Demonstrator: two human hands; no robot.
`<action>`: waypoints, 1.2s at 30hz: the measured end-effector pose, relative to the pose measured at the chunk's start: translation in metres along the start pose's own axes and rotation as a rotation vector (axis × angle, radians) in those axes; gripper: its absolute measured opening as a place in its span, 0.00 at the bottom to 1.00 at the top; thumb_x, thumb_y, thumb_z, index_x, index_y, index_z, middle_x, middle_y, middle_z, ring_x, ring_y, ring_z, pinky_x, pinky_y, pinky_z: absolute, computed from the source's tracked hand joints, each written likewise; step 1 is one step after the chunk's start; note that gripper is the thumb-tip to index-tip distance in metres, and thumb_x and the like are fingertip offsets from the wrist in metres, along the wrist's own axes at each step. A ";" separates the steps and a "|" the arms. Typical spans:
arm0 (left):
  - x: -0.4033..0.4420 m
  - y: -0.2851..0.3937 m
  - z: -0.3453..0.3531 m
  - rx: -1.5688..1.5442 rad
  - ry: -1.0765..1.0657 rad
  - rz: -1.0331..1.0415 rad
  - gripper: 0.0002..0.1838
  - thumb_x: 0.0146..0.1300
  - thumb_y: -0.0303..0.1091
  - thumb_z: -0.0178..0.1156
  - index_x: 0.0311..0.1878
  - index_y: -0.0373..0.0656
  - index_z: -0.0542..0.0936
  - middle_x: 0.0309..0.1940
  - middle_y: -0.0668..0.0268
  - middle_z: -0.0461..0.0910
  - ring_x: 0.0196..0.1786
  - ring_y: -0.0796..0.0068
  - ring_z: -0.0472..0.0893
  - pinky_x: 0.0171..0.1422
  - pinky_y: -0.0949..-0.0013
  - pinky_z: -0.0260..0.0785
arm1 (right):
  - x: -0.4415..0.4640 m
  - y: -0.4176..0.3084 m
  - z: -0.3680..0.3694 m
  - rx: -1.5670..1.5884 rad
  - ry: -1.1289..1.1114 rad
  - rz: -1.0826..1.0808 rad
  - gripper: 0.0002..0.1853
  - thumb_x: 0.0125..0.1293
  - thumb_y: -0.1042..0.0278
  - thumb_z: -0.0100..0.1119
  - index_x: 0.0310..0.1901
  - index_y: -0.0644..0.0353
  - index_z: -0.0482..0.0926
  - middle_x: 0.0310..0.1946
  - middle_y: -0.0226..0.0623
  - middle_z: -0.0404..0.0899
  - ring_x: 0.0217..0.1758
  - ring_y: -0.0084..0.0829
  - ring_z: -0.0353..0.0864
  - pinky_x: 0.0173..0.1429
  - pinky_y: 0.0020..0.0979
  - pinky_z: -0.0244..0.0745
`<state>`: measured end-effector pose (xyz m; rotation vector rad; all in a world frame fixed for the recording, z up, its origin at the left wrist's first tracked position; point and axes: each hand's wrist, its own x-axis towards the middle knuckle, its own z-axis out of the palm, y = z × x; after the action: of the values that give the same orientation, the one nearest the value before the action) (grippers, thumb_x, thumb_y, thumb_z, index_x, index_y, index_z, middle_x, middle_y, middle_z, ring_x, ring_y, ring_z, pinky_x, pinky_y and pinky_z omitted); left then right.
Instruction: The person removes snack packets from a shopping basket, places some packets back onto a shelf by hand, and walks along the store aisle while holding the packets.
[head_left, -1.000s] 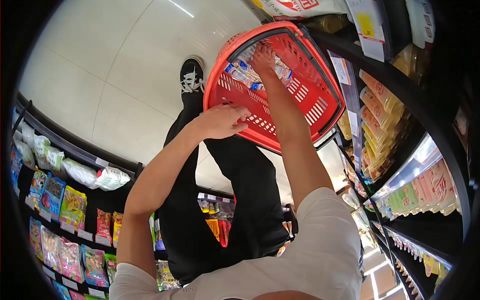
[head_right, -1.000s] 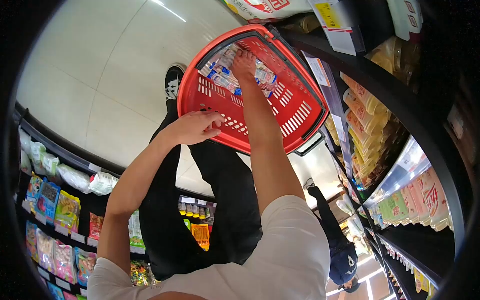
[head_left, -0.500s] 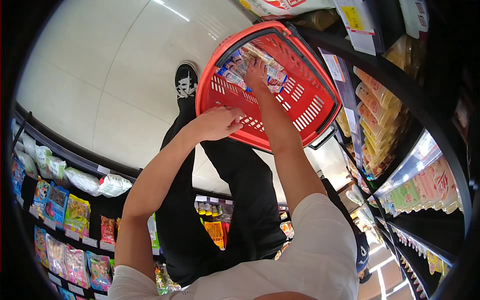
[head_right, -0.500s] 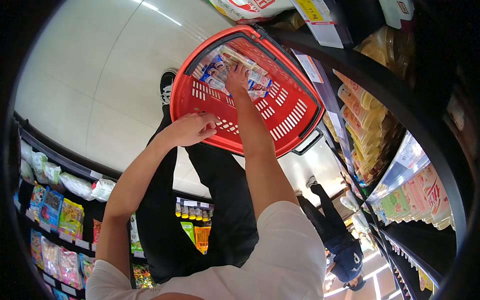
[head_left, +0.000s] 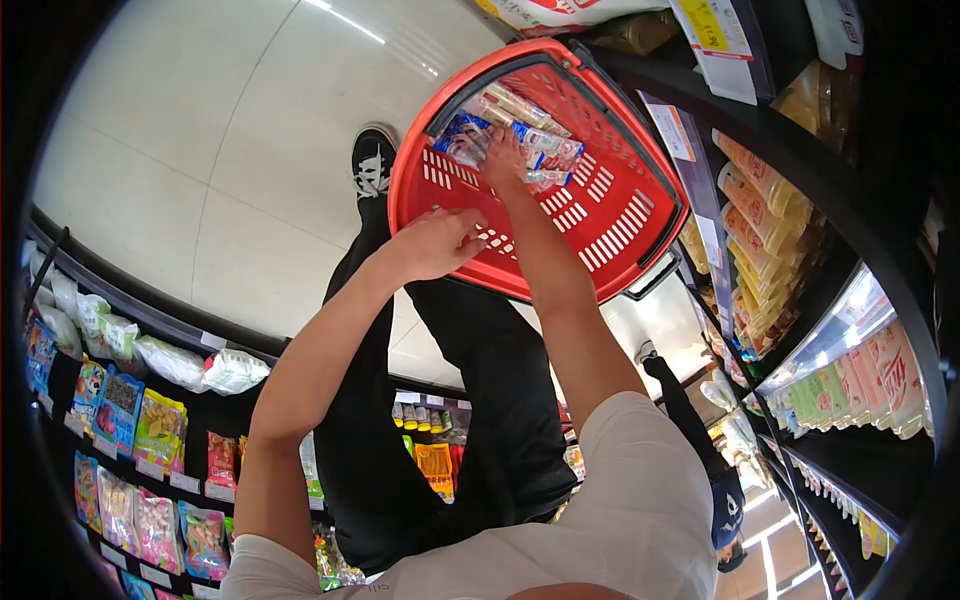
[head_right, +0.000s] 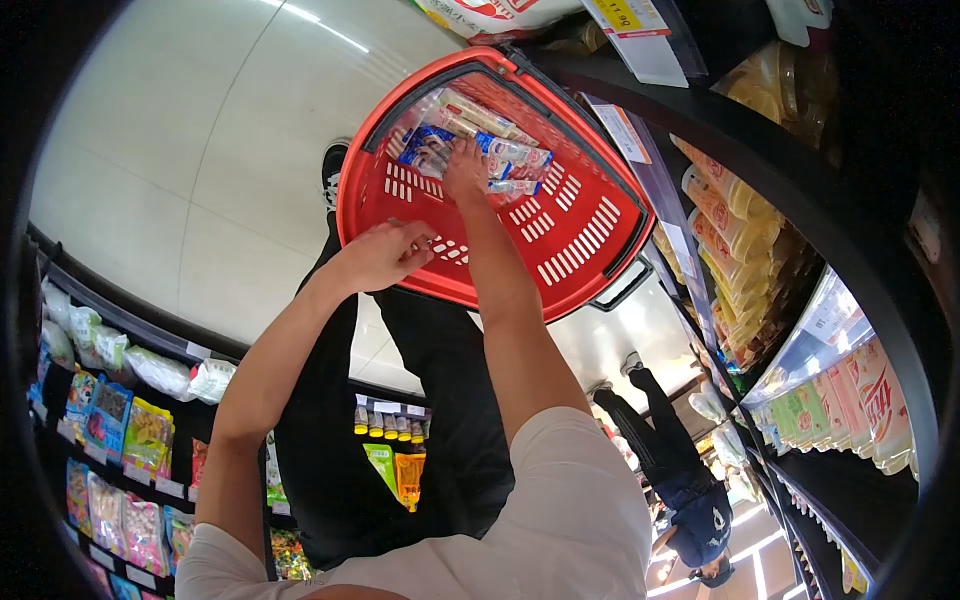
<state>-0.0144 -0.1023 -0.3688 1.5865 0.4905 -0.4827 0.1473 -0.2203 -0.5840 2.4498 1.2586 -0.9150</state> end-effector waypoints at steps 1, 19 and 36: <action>0.001 0.000 0.000 -0.007 0.007 -0.003 0.16 0.63 0.35 0.57 0.51 0.38 0.74 0.39 0.58 0.82 0.46 0.56 0.80 0.53 0.58 0.71 | 0.001 0.001 0.003 -0.014 0.011 -0.002 0.40 0.49 0.61 0.70 0.61 0.62 0.60 0.62 0.45 0.62 0.66 0.43 0.63 0.66 0.41 0.63; 0.009 -0.001 -0.001 -0.084 0.007 -0.102 0.16 0.63 0.35 0.55 0.52 0.38 0.74 0.40 0.56 0.83 0.48 0.53 0.80 0.55 0.55 0.70 | -0.003 -0.006 -0.013 -0.050 -0.048 0.094 0.40 0.46 0.63 0.70 0.60 0.67 0.61 0.58 0.47 0.65 0.63 0.45 0.65 0.66 0.40 0.63; -0.005 0.010 0.011 -0.060 0.214 -0.044 0.12 0.68 0.29 0.45 0.47 0.33 0.74 0.37 0.55 0.82 0.37 0.65 0.82 0.46 0.64 0.73 | -0.055 0.033 -0.085 0.392 -0.161 -0.106 0.30 0.49 0.57 0.67 0.50 0.70 0.73 0.49 0.58 0.76 0.53 0.52 0.77 0.55 0.42 0.72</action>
<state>-0.0132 -0.1140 -0.3585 1.5800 0.6970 -0.3287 0.1853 -0.2354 -0.4862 2.5403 1.2603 -1.4802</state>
